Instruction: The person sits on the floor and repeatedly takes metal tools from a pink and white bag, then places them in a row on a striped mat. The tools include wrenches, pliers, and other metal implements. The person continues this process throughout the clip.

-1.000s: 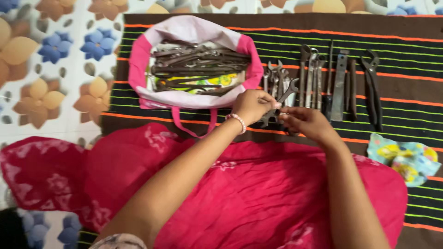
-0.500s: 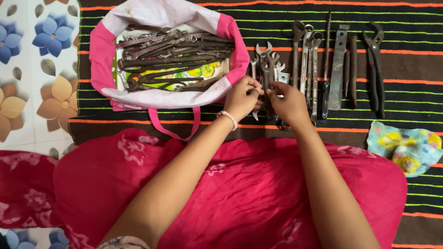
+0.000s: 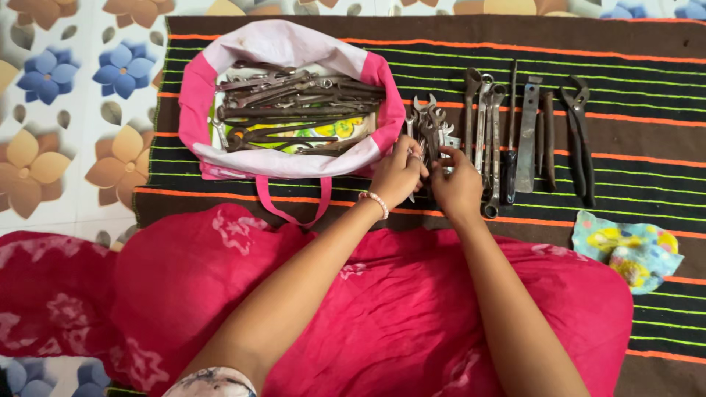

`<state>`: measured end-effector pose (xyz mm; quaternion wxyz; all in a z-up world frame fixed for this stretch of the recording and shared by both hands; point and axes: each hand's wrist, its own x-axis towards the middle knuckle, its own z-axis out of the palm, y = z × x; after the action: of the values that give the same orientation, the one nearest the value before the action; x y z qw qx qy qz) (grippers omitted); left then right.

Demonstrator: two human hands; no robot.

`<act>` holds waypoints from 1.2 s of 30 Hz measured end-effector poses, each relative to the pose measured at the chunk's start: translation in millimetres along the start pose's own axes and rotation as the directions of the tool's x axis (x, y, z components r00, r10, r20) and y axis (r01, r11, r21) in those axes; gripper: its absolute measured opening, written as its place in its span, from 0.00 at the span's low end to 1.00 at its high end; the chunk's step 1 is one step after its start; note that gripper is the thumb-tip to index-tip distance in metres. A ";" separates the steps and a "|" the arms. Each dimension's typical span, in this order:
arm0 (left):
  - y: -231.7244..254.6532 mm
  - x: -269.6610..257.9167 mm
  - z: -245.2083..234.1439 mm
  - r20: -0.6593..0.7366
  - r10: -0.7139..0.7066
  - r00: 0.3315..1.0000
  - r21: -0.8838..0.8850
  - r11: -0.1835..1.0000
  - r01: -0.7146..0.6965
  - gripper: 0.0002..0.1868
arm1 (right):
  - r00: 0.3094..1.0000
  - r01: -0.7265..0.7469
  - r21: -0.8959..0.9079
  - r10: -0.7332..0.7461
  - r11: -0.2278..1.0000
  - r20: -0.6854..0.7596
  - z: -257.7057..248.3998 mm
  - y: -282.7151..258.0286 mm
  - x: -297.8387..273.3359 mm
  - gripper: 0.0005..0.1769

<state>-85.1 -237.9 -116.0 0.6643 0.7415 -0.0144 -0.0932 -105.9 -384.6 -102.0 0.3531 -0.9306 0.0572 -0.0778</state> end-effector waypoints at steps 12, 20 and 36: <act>43.3 -42.1 -20.4 0.008 0.017 1.000 -0.064 0.998 -0.017 0.06 | 0.997 0.067 -0.151 -0.070 0.986 -0.016 -4.4 14.7 -12.9 0.19; 46.9 -44.1 -21.4 -0.021 0.065 0.998 0.046 0.997 -0.064 0.08 | 0.999 0.038 -0.202 -0.043 0.979 -0.023 -19.9 -8.6 -15.0 0.16; 123.1 13.5 -173.9 -0.127 0.208 0.970 0.326 0.932 -0.157 0.15 | 0.980 -0.018 0.124 -0.007 0.992 0.199 -57.1 -92.5 -14.1 0.14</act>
<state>-31.8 -83.5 21.4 0.5430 0.8379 -0.0448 0.0322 -125.6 -350.6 0.3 0.4149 -0.9096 0.0190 0.0135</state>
